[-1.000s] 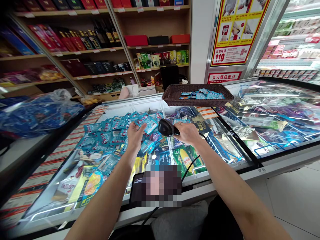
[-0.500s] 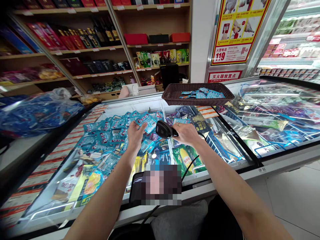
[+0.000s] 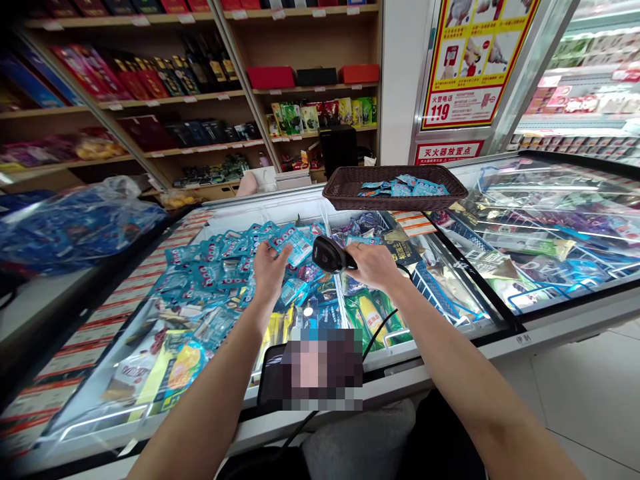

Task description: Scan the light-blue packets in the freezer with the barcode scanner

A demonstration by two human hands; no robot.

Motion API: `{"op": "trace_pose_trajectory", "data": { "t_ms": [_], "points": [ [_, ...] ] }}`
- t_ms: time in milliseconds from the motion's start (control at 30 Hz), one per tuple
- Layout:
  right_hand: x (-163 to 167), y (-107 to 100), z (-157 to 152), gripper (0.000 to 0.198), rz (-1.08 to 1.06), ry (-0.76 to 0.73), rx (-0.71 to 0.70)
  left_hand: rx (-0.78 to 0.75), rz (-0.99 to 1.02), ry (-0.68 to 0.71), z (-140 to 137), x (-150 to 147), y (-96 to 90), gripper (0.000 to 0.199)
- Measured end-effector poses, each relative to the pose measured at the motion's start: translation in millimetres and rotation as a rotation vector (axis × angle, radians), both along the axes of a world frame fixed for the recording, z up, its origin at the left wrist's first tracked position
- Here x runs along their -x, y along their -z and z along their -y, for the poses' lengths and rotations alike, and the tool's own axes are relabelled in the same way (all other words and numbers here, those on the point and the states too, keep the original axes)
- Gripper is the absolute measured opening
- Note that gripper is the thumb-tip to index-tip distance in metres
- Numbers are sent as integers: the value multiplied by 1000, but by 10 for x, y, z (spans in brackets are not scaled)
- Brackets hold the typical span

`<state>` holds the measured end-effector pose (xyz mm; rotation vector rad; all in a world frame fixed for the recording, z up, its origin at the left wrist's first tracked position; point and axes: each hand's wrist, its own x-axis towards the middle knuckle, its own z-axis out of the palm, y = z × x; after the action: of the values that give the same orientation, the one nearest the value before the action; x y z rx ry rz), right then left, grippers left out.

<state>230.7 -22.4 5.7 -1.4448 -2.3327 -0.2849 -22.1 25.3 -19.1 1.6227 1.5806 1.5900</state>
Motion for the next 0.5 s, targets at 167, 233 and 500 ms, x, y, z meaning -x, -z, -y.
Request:
{"op": "trace_pose_trajectory", "data": {
  "t_ms": [167, 233, 500],
  "points": [
    [-73, -68, -25, 33, -47, 259, -9, -85, -292, -190, 64, 31, -82, 59],
    [-119, -96, -46, 33, -78, 378, 16, -145, -440, -242, 121, 38, -128, 68],
    [-345, -92, -177, 39, -239, 653, 94, -243, -914, 57, 240, -60, -194, 42]
  ]
}}
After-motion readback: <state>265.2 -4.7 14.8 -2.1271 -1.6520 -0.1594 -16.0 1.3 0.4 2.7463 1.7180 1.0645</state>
